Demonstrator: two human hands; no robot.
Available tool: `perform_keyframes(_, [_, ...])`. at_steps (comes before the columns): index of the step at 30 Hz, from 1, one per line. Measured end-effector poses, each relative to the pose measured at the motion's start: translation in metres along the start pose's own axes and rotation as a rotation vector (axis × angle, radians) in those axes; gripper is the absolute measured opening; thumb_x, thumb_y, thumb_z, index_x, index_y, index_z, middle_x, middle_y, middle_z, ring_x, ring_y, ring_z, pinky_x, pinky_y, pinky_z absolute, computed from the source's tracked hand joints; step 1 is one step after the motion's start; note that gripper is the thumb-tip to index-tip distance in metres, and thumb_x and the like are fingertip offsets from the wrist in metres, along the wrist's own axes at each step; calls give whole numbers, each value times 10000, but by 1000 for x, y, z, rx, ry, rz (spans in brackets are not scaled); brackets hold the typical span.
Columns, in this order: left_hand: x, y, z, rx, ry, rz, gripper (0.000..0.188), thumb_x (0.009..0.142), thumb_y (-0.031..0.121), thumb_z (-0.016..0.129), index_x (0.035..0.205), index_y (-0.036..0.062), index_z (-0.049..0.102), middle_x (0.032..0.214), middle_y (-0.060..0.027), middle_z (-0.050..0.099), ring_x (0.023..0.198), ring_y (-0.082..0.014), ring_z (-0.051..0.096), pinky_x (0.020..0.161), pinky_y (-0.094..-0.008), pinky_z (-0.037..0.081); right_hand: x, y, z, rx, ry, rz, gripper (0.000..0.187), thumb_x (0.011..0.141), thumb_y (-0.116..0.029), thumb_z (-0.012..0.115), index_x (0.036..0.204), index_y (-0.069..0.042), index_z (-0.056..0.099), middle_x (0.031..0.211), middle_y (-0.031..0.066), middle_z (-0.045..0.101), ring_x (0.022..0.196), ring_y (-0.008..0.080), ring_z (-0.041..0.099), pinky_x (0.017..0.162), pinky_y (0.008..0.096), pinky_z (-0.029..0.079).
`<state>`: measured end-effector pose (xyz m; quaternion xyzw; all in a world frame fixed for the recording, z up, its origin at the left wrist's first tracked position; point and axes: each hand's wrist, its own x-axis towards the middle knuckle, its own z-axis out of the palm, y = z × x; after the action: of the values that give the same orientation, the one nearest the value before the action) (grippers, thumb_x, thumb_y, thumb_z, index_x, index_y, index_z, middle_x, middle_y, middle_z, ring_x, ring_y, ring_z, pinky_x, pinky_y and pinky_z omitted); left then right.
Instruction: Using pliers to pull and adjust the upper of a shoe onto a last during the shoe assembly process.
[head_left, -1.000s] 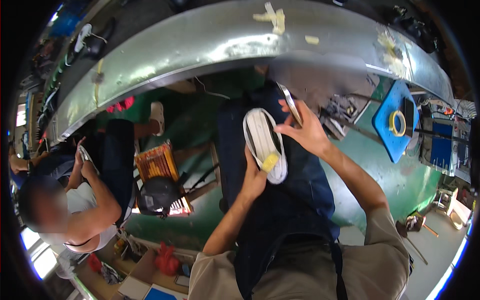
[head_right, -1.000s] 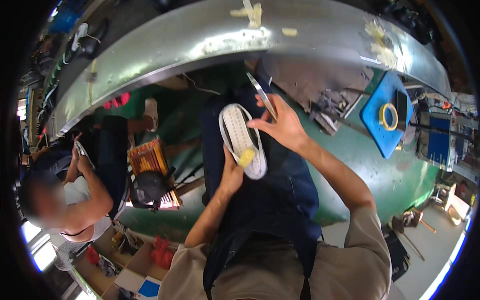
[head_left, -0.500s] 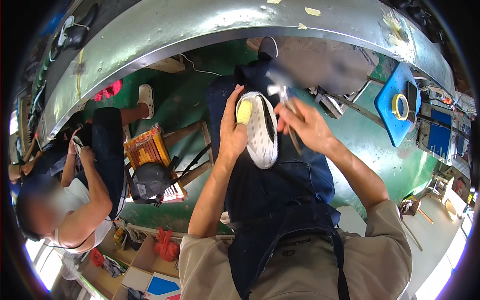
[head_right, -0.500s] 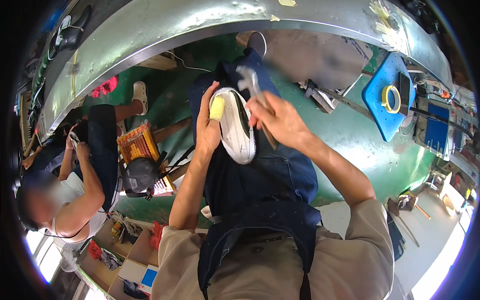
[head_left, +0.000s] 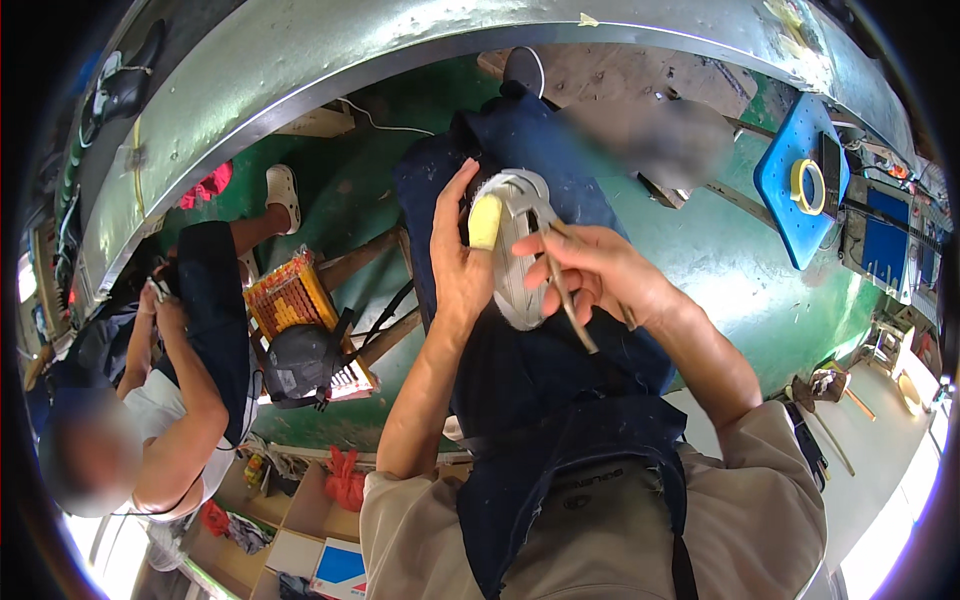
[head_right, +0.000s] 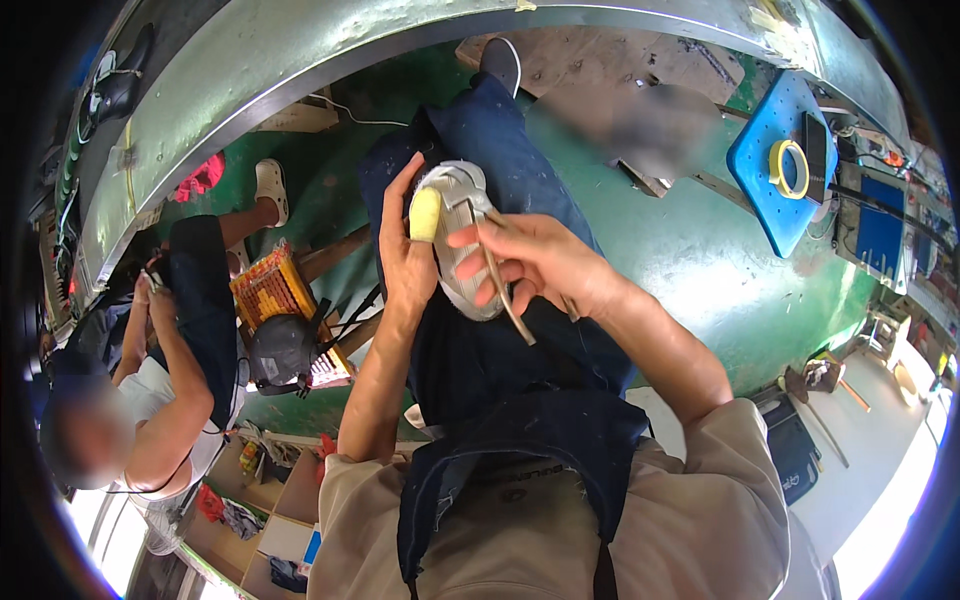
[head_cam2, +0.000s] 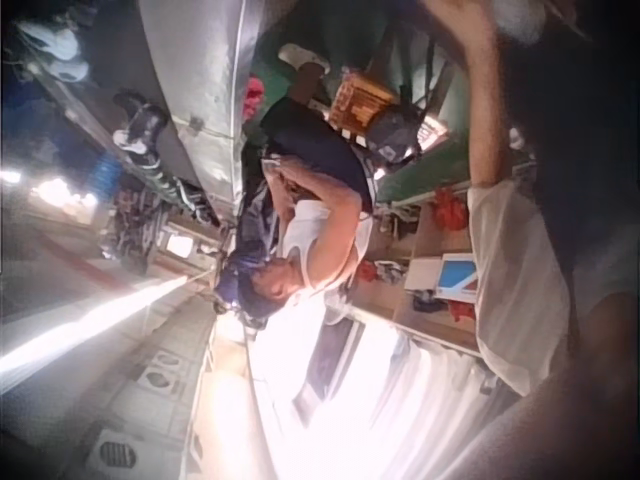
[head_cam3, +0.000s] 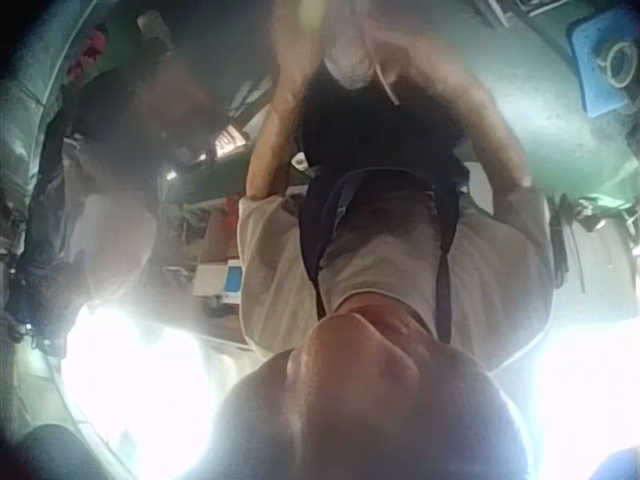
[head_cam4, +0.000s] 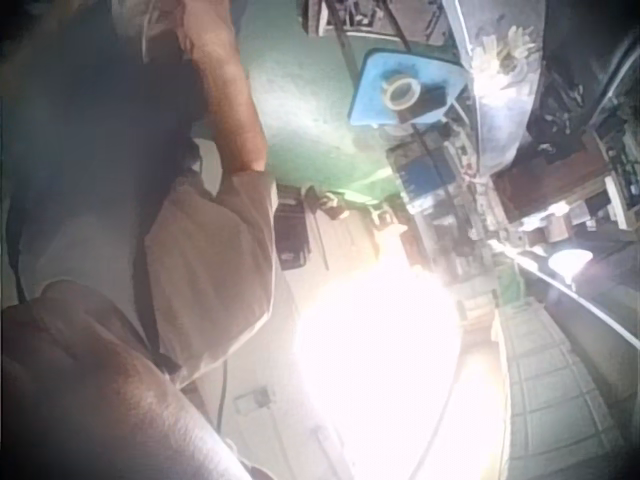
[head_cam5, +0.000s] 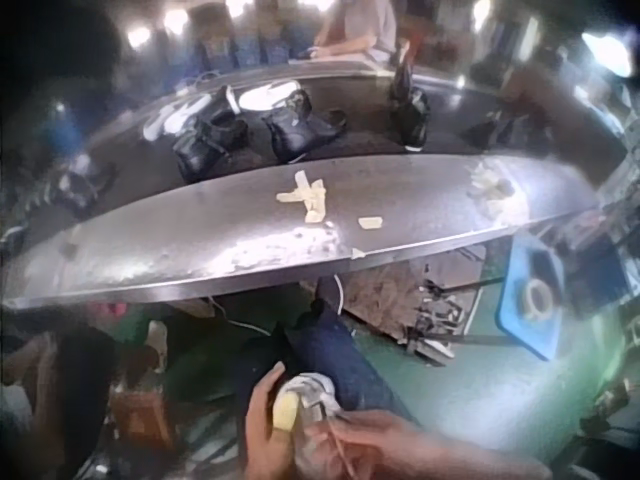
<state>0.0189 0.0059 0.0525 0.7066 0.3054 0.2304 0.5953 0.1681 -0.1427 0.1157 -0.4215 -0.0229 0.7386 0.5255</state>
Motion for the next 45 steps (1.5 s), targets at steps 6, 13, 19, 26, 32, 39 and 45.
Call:
perform_keyframes(6, [-1, 8, 4, -92, 48, -3, 484, 991, 46, 566, 1468, 18, 488, 1471, -131, 518, 1306, -215, 548, 1084, -340, 446, 3, -12, 9, -523, 100, 2, 416, 1088, -352, 485, 1262, 10, 591, 949, 88, 718, 772, 155, 720, 594, 302, 559])
perform_keyframes(13, [-5, 1, 0, -30, 104, -23, 501, 922, -23, 536, 1423, 0, 527, 1431, -148, 545, 1307, -241, 544, 1122, -346, 409, 22, 20, 8, -1145, 330, -332, 299, 1057, -286, 543, 1001, 6, 511, 798, 228, 672, 697, 408, 673, 613, 479, 502])
perform_keyframes(19, [-6, -11, 4, -19, 144, 55, 487, 901, -27, 536, 1388, -32, 534, 1426, -159, 539, 1300, -252, 541, 1129, -345, 394, 31, 42, 5, -1272, 435, -444, 299, 1049, -290, 548, 1043, 2, 484, 824, 249, 676, 746, 478, 654, 634, 560, 492])
perform_keyframes(26, [11, 17, -4, -544, -57, -331, 441, 1022, 134, 473, 1454, 75, 541, 1590, -99, 418, 1436, -201, 406, 1190, -350, 294, 13, 32, 19, -1361, 459, -343, 269, 1048, -255, 544, 1054, 5, 479, 826, 232, 688, 745, 465, 669, 650, 549, 504])
perform_keyframes(32, [14, 2, 1, -397, 64, -254, 362, 1000, 16, 452, 1317, 61, 622, 1501, -91, 528, 1344, -180, 502, 1121, -301, 383, 2, 32, 11, -1156, 279, -336, 268, 1034, -246, 558, 1061, 18, 515, 795, 241, 679, 782, 447, 684, 691, 540, 514])
perform_keyframes(39, [2, -7, 8, -270, -35, -105, 624, 873, -95, 390, 1486, 10, 442, 1579, -161, 416, 1491, -269, 356, 1226, -350, 240, 17, 11, 29, -1247, 669, -756, 213, 1009, -235, 617, 1024, -33, 551, 709, 186, 663, 632, 378, 680, 558, 494, 510])
perform_keyframes(45, [-1, -12, 13, -231, -16, -140, 519, 963, -9, 382, 1475, 9, 460, 1592, -164, 400, 1497, -274, 345, 1236, -363, 228, 23, 7, 23, -1355, 641, -767, 219, 1025, -226, 607, 1031, -19, 536, 706, 197, 661, 668, 402, 676, 583, 490, 511])
